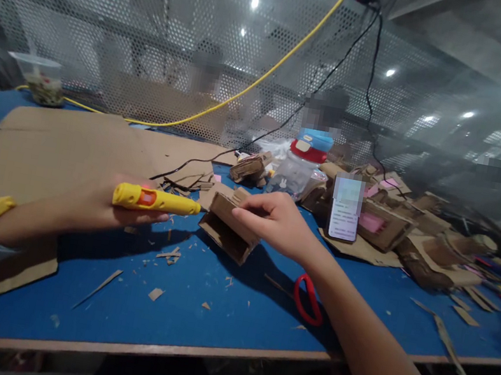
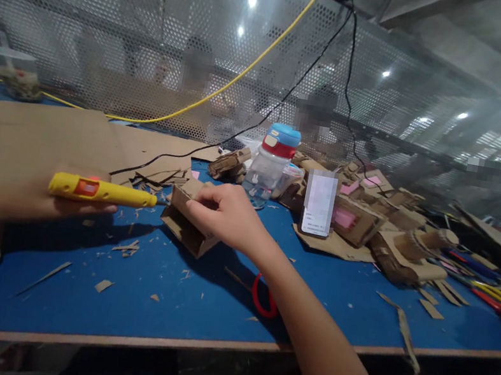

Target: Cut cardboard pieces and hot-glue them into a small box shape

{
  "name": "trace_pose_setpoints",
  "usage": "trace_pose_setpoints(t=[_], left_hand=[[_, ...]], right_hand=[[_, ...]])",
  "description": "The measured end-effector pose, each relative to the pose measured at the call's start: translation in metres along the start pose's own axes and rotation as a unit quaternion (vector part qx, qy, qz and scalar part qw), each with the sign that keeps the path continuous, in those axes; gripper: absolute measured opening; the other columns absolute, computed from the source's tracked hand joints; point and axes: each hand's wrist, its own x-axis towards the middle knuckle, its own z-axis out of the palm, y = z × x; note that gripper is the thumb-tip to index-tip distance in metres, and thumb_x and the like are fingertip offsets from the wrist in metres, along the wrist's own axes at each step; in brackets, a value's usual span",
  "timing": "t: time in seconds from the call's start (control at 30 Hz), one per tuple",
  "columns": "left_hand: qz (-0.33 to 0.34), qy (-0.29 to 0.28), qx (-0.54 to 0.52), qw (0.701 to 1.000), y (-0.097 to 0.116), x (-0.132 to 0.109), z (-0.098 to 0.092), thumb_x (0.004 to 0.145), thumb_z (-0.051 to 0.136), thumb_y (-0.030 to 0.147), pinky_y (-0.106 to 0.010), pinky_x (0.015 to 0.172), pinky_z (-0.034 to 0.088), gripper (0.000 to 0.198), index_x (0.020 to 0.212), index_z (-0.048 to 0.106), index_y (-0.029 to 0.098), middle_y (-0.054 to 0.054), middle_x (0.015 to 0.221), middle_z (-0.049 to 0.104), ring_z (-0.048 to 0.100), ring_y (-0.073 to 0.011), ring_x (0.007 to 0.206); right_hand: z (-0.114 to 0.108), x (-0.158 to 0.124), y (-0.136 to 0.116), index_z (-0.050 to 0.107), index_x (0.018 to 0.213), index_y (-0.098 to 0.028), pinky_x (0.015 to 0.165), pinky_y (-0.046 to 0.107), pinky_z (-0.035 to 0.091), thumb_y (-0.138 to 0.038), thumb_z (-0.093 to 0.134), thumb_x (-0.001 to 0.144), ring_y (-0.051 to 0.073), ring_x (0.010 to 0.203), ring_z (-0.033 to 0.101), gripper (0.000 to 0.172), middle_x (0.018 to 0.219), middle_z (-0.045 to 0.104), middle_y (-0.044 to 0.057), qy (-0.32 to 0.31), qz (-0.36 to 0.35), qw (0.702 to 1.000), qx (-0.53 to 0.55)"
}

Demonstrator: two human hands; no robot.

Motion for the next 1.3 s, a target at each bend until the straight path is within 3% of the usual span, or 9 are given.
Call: trace_pose_setpoints(t=[0.13,0.53,0.97,1.3], left_hand=[[0.024,0.006,0.01,1.0,0.0001,0.0002,-0.0004,0.075,0.069,0.043,-0.025,0.043,0.038,0.019,0.067,0.064,0.026,0.001,0.053,0.058,0.052,-0.0153,0.044],[0.005,0.004,0.003,1.0,-0.0032,-0.0023,-0.0019,0.072,0.07,0.042,-0.024,0.044,0.04,0.018,0.067,0.065,0.026,0.0,0.053,0.059,0.054,-0.0157,0.046],[0.004,-0.007,-0.023,1.0,-0.006,-0.0024,-0.0022,0.071,0.072,0.039,-0.024,0.044,0.041,0.016,0.066,0.066,0.025,0.0,0.055,0.061,0.056,-0.0158,0.046],[0.038,-0.016,0.005,0.999,-0.0023,-0.0049,-0.0005,0.078,0.066,0.03,-0.019,0.045,0.041,0.012,0.072,0.067,0.021,0.006,0.052,0.058,0.054,-0.0105,0.046]], right_hand=[[-0.0007,0.0007,-0.0003,0.056,0.057,-0.015,0.055,0.025,0.025,-0.033,0.051,0.08,0.007,0.052,0.033,0.029,0.052,0.041,-0.004,0.006,-0.001,1.0,0.001],[-0.002,0.0022,0.0028,0.046,0.053,-0.018,0.053,0.025,0.023,-0.036,0.049,0.079,0.008,0.052,0.027,0.032,0.052,0.035,-0.005,0.006,-0.008,1.0,0.0],[-0.0043,0.0029,0.0068,0.052,0.058,-0.017,0.054,0.026,0.026,-0.038,0.049,0.08,0.009,0.055,0.031,0.031,0.055,0.036,-0.004,0.022,0.011,1.0,0.012],[-0.0065,0.0046,0.0083,0.053,0.059,-0.017,0.053,0.026,0.026,-0.04,0.049,0.08,0.009,0.055,0.031,0.032,0.056,0.036,-0.004,0.021,0.017,1.0,0.009]])
